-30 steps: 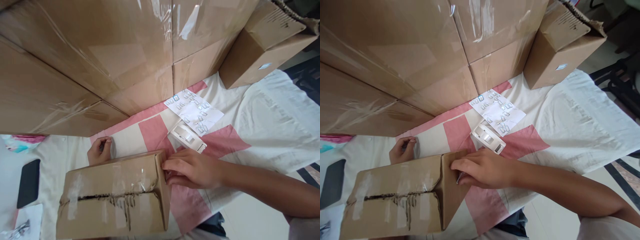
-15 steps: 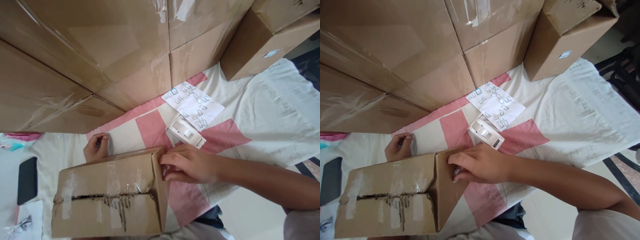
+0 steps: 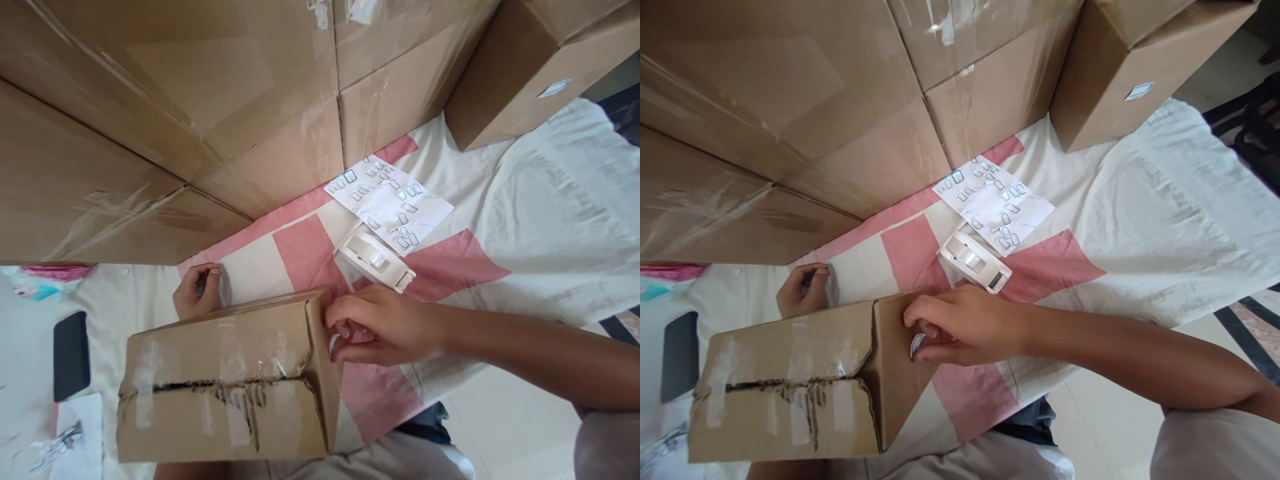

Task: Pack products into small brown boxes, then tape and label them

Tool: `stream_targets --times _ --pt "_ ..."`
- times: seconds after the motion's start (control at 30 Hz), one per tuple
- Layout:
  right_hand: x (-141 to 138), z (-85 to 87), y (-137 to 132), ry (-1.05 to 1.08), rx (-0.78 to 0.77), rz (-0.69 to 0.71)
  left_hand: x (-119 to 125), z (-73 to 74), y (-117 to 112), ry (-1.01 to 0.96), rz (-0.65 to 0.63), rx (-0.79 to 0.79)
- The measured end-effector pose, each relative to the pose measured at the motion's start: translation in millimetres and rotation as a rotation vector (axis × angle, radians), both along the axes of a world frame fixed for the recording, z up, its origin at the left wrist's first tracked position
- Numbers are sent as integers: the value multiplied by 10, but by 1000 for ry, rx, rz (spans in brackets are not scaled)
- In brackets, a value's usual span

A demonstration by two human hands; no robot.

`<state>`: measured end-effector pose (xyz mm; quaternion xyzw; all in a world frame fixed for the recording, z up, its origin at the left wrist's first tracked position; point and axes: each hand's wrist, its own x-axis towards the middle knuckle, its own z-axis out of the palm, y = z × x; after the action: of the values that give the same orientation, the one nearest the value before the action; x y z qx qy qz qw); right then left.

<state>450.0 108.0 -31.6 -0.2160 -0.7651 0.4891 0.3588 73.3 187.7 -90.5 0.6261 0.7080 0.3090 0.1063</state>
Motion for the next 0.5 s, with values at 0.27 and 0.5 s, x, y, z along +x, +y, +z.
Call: stream_targets --times 0.27,0.5 --pt "-19 2 56 72 -171 139 -16 15 6 15 -3 -20" --pt "15 36 51 76 -140 207 -64 -25 25 15 -9 -7"
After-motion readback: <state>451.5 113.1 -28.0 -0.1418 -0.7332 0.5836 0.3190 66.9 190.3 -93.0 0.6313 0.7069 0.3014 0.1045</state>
